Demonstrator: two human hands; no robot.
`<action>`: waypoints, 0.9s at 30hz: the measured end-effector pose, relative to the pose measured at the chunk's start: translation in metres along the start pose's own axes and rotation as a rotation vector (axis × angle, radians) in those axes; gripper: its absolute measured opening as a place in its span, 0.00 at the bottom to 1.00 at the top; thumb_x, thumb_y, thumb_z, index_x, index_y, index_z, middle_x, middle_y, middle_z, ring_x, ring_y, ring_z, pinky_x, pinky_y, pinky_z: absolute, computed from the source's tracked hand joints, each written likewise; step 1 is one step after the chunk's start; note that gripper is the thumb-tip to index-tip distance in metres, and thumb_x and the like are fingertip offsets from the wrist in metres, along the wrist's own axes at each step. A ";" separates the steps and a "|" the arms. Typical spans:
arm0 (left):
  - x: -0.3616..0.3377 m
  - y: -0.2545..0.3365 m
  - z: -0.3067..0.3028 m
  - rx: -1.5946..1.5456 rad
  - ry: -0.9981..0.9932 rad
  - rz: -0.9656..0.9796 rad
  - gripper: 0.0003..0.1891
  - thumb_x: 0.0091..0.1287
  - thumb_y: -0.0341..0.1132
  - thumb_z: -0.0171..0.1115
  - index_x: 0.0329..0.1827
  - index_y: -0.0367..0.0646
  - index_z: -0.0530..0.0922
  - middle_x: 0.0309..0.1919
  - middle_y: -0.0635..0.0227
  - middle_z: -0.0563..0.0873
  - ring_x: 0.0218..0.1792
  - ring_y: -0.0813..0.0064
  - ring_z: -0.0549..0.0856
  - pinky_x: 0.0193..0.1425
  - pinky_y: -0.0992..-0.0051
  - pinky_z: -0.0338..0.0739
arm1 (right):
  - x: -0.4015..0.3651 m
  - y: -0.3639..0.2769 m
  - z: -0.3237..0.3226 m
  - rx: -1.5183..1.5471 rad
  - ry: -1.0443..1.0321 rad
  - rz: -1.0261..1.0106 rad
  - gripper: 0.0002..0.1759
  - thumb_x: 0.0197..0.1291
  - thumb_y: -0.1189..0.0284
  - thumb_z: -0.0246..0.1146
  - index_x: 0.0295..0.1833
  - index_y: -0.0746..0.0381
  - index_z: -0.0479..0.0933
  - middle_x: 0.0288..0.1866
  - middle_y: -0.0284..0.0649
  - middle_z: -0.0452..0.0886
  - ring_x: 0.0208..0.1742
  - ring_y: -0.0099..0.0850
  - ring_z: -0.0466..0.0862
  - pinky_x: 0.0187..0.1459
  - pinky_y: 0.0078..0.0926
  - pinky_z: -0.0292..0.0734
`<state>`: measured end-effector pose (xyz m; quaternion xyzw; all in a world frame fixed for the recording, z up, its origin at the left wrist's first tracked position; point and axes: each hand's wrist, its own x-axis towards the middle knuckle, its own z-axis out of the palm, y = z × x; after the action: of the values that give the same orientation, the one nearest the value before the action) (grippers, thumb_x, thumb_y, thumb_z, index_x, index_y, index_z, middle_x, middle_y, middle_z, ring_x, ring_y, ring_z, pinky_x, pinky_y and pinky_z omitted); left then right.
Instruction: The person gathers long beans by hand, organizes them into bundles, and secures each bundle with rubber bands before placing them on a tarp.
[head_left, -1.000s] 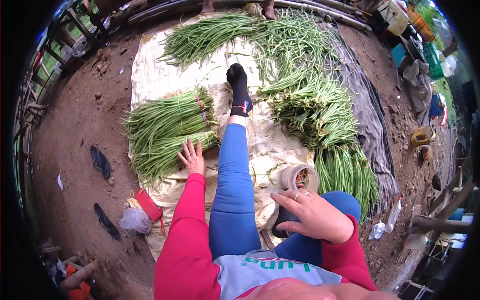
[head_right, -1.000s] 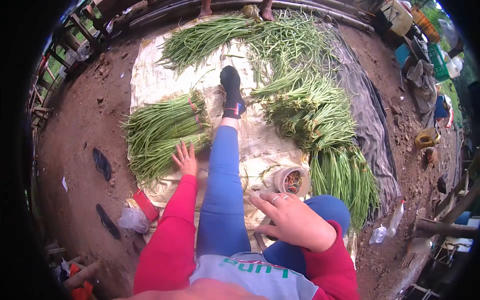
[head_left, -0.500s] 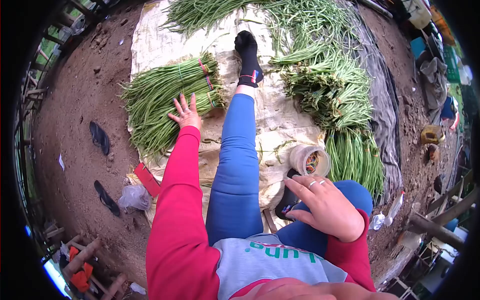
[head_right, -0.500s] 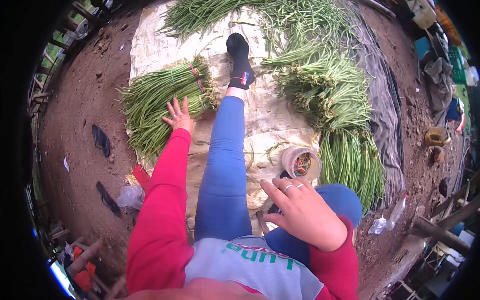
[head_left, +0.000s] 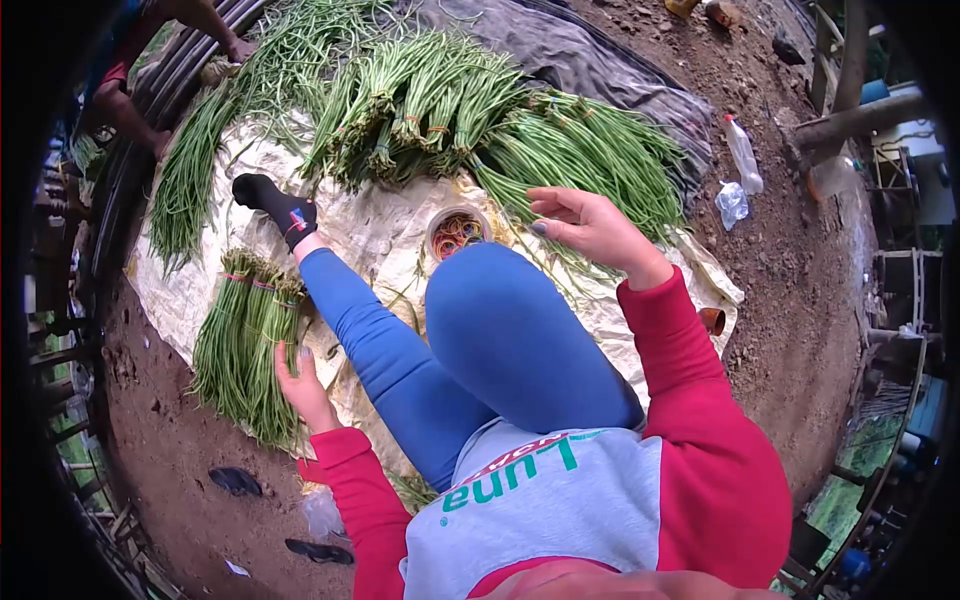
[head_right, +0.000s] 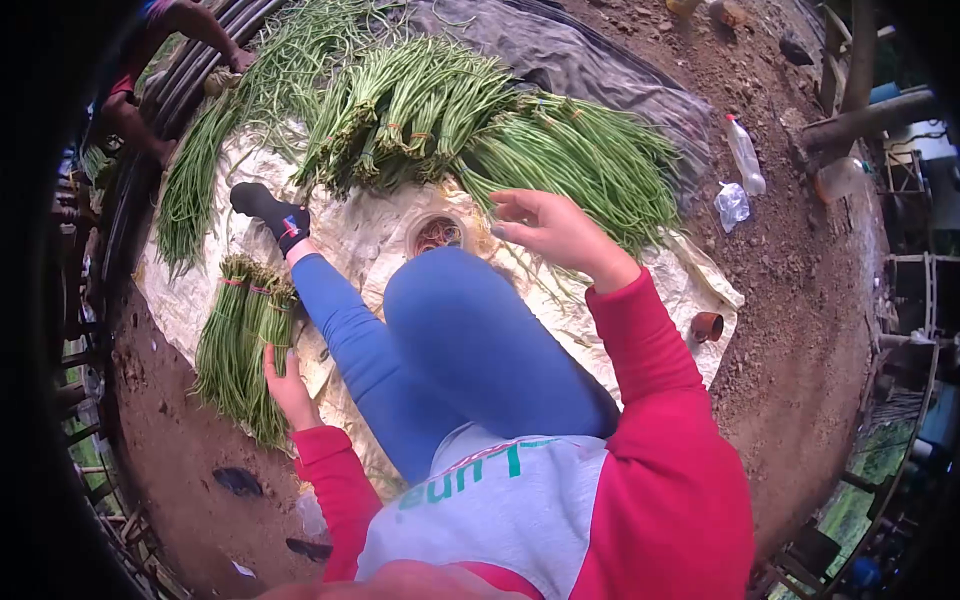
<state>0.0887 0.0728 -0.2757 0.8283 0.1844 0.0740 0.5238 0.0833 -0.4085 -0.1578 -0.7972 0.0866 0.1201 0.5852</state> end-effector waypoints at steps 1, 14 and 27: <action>-0.012 0.025 0.016 -0.281 -0.009 -0.080 0.25 0.71 0.27 0.64 0.71 0.36 0.70 0.67 0.54 0.76 0.67 0.62 0.76 0.73 0.69 0.67 | 0.007 0.031 -0.015 -0.012 0.071 0.042 0.29 0.67 0.66 0.68 0.69 0.68 0.73 0.63 0.52 0.81 0.64 0.37 0.82 0.65 0.32 0.76; 0.015 0.133 0.400 -0.826 -0.734 -1.034 0.18 0.70 0.26 0.59 0.61 0.32 0.69 0.63 0.51 0.72 0.61 0.58 0.76 0.67 0.58 0.74 | 0.187 0.178 -0.046 -0.564 0.328 0.016 0.24 0.60 0.60 0.69 0.57 0.65 0.82 0.53 0.56 0.84 0.57 0.51 0.83 0.60 0.43 0.77; 0.051 0.027 0.547 -0.494 -0.345 -0.900 0.13 0.60 0.23 0.62 0.47 0.26 0.79 0.38 0.53 0.85 0.36 0.55 0.87 0.43 0.53 0.84 | 0.255 0.174 -0.047 -0.765 0.287 0.202 0.42 0.43 0.48 0.79 0.56 0.66 0.77 0.55 0.54 0.83 0.59 0.49 0.82 0.59 0.43 0.78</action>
<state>0.3153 -0.3781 -0.4959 0.5199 0.4093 -0.2535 0.7056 0.2832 -0.5046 -0.3783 -0.9532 0.1943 0.0880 0.2141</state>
